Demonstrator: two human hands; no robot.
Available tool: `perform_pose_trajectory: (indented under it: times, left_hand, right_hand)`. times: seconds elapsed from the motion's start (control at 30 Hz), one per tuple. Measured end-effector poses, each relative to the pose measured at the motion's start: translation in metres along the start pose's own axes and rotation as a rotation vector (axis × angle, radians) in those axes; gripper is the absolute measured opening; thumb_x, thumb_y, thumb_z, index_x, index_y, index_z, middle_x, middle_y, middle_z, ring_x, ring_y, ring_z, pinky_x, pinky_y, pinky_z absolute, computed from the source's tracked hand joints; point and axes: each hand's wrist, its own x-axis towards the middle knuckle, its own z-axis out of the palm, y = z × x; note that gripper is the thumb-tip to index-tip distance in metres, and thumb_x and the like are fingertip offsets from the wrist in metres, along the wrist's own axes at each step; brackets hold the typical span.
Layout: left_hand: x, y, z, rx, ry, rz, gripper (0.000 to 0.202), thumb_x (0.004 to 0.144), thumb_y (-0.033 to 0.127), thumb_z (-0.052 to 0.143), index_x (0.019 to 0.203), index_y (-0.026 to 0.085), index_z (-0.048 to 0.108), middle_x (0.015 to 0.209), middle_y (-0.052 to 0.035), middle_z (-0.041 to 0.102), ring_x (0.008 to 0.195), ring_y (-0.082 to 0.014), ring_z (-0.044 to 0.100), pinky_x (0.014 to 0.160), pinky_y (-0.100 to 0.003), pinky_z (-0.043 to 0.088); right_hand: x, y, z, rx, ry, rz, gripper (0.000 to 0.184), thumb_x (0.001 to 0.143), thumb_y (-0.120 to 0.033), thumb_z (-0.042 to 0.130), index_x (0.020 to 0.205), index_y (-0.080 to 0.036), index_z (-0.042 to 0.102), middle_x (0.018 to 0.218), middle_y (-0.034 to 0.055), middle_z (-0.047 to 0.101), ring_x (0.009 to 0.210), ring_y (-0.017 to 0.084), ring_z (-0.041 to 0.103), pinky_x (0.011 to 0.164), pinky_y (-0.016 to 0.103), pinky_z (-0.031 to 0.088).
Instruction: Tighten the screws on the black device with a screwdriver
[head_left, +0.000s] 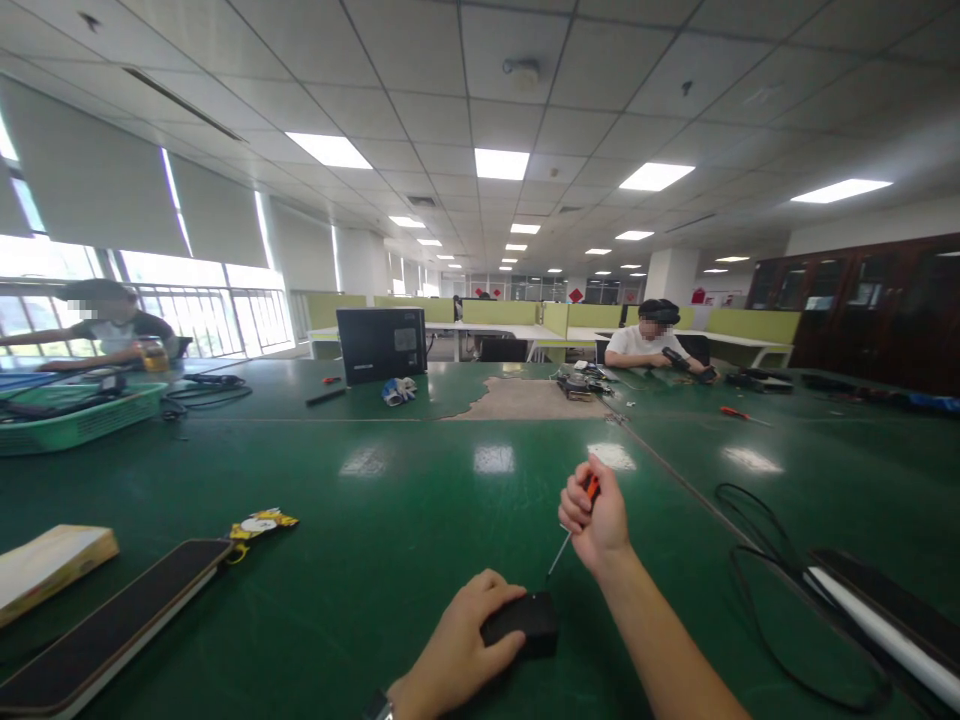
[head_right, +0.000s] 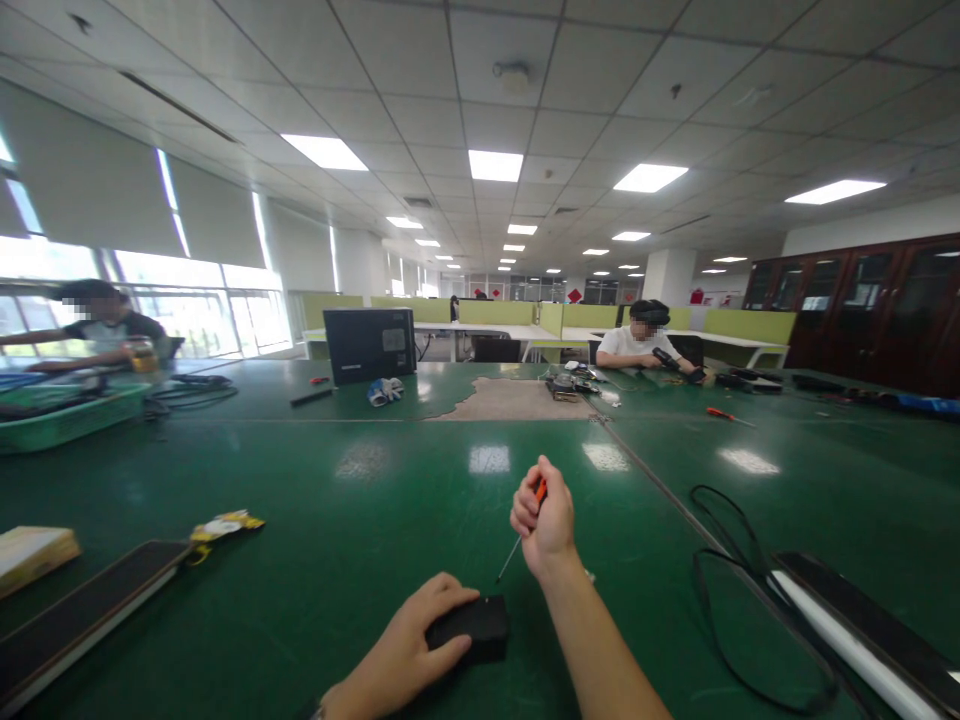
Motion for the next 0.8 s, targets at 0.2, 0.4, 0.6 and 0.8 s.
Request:
perform_pose_trajectory:
  times: [0.2, 0.4, 0.6, 0.8]
  left_hand:
    - [0.001, -0.002, 0.001, 0.016, -0.010, -0.005, 0.038, 0.080, 0.020, 0.064, 0.118, 0.027, 0.062, 0.105, -0.0029, 0.057, 0.099, -0.0197, 0.055, 0.091, -0.028, 0.042]
    - [0.000, 0.000, 0.000, 0.016, -0.014, -0.010, 0.039, 0.081, 0.022, 0.063, 0.120, 0.026, 0.061, 0.105, -0.0037, 0.057, 0.099, -0.0203, 0.054, 0.093, -0.029, 0.043]
    - [0.000, -0.003, 0.001, 0.003, -0.008, -0.005, 0.041, 0.081, 0.021, 0.065, 0.121, 0.028, 0.061, 0.106, -0.0029, 0.057, 0.099, -0.0197, 0.055, 0.093, -0.028, 0.043]
    - [-0.002, -0.005, 0.001, 0.004, -0.003, -0.004, 0.041, 0.082, 0.023, 0.065, 0.123, 0.028, 0.060, 0.107, -0.0037, 0.058, 0.100, -0.0204, 0.055, 0.093, -0.030, 0.043]
  right_hand:
    - [-0.003, 0.035, -0.001, -0.091, -0.066, 0.030, 0.036, 0.077, -0.046, 0.062, 0.057, -0.021, 0.045, 0.035, -0.0122, 0.029, 0.029, 0.004, 0.015, 0.026, 0.014, 0.015]
    - [-0.002, 0.045, -0.010, -0.143, -0.103, 0.043, 0.035, 0.078, -0.045, 0.061, 0.058, -0.020, 0.046, 0.036, -0.0123, 0.029, 0.029, 0.003, 0.015, 0.027, 0.013, 0.016]
    - [-0.003, 0.048, -0.010, -0.206, -0.180, 0.048, 0.036, 0.079, -0.047, 0.060, 0.059, -0.020, 0.048, 0.040, -0.0108, 0.032, 0.031, 0.004, 0.019, 0.029, 0.015, 0.018]
    - [-0.004, 0.044, -0.008, -0.434, -0.250, 0.012, 0.030, 0.077, -0.044, 0.067, 0.073, -0.015, 0.064, 0.053, -0.0064, 0.042, 0.046, 0.006, 0.038, 0.043, 0.018, 0.036]
